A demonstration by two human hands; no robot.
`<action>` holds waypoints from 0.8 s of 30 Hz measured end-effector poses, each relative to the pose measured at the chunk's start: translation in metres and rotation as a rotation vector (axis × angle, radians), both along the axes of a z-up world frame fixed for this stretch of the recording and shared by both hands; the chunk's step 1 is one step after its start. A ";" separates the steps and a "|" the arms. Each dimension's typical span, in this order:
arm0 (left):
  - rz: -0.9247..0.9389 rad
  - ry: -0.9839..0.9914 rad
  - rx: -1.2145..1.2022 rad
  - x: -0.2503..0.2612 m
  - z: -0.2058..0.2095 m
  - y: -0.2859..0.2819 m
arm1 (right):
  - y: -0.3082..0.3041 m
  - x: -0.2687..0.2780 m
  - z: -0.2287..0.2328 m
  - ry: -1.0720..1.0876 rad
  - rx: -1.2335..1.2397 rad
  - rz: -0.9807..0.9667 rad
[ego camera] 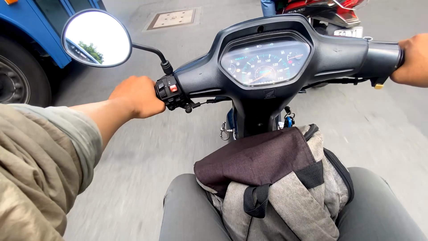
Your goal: Cleaning the speedometer glass and dashboard of a motorcycle using a wet wipe while in traffic.
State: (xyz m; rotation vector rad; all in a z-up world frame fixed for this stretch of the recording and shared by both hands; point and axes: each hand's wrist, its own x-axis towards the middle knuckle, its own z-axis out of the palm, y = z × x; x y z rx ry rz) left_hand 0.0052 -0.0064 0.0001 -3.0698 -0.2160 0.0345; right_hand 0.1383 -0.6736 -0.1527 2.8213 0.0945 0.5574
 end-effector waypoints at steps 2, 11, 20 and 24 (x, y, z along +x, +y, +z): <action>0.007 0.028 -0.023 0.000 -0.001 0.000 | -0.002 -0.002 0.000 0.040 0.083 -0.035; -0.057 -0.045 -0.025 0.004 -0.001 0.007 | 0.003 -0.018 0.016 0.051 -0.030 -0.074; -0.033 0.013 -0.011 0.003 0.008 -0.003 | -0.038 0.007 -0.037 -0.115 0.225 0.135; -0.004 0.019 0.018 0.017 0.004 0.008 | -0.055 0.039 -0.055 -0.124 0.287 0.211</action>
